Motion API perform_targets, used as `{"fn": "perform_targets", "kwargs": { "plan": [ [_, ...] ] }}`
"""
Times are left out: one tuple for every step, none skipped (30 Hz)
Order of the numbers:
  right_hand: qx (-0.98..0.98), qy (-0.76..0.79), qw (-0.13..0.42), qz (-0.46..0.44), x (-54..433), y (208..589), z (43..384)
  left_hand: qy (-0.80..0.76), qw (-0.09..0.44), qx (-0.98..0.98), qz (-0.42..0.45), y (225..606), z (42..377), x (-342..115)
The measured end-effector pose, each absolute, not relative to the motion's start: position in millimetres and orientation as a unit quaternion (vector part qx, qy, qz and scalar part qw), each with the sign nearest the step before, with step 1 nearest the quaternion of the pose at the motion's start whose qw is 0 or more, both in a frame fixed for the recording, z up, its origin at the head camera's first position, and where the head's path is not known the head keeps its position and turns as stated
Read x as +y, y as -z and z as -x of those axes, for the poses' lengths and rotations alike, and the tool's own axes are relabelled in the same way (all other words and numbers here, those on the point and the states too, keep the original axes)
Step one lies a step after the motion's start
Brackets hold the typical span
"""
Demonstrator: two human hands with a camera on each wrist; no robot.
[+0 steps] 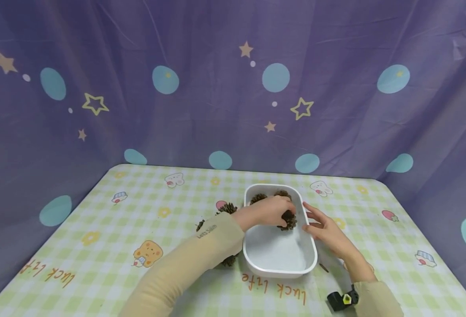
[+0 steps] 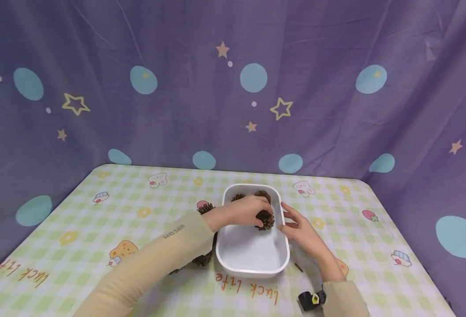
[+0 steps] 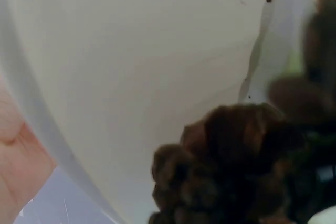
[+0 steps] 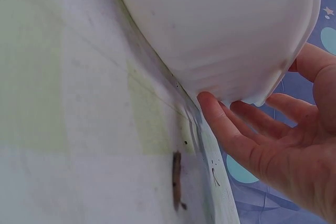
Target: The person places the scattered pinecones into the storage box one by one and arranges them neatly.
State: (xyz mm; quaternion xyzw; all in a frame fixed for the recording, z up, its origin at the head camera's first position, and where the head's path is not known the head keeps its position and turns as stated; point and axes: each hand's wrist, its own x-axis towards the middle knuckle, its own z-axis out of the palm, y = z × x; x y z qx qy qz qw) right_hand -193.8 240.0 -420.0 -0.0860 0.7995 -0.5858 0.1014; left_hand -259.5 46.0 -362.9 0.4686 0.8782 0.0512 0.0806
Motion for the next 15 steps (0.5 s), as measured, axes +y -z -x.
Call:
{"fn": "perform_targets", "kwargs": {
  "plan": [
    [0.799, 0.587, 0.102, 0.085, 239.8, 419.5, 193.4, -0.048, 0.08, 0.878, -0.469, 363.6, 259.5, 46.9],
    [0.798, 0.588, 0.103, 0.084, 239.7, 419.0, 193.1, -0.046, 0.082, 0.879, -0.468, 364.0, 259.3, 47.8],
    [0.797, 0.589, 0.104, 0.084, 239.6, 418.7, 192.9, -0.044, 0.083, 0.879, -0.467, 364.2, 259.2, 48.7],
    [0.796, 0.59, 0.105, 0.085, 239.5, 418.5, 192.6, -0.041, 0.084, 0.88, -0.466, 364.5, 259.0, 49.6],
    [0.795, 0.591, 0.107, 0.082, 239.4, 418.3, 192.5, -0.039, 0.085, 0.881, -0.464, 365.0, 258.9, 50.4],
    [0.795, 0.591, 0.108, 0.084, 239.4, 418.3, 192.4, -0.038, 0.087, 0.881, -0.464, 365.2, 258.8, 51.0],
    [0.795, 0.591, 0.108, 0.084, 239.4, 418.3, 192.3, -0.038, 0.089, 0.881, -0.463, 365.6, 258.7, 51.6],
    [0.795, 0.591, 0.109, 0.083, 239.6, 418.5, 192.5, -0.036, 0.091, 0.882, -0.461, 365.6, 258.4, 52.0],
    [0.795, 0.591, 0.109, 0.084, 239.7, 418.7, 192.6, -0.034, 0.092, 0.882, -0.461, 365.7, 258.5, 52.3],
    [0.795, 0.591, 0.109, 0.084, 239.8, 418.7, 192.7, -0.031, 0.091, 0.882, -0.461, 366.0, 258.6, 52.5],
    [0.794, 0.592, 0.108, 0.084, 239.8, 418.6, 192.8, -0.027, 0.09, 0.882, -0.461, 366.3, 258.9, 52.8],
    [0.795, 0.591, 0.107, 0.087, 240.0, 418.5, 192.7, -0.024, 0.089, 0.882, -0.461, 366.5, 259.2, 53.1],
    [0.795, 0.591, 0.106, 0.086, 240.0, 418.3, 192.8, -0.021, 0.089, 0.883, -0.461, 366.8, 259.5, 53.3],
    [0.795, 0.591, 0.106, 0.086, 240.0, 418.1, 192.8, -0.019, 0.089, 0.883, -0.46, 367.2, 259.8, 53.5],
    [0.795, 0.591, 0.106, 0.086, 239.9, 417.9, 192.8, -0.017, 0.088, 0.884, -0.459, 367.5, 259.9, 53.8]
  ]
}}
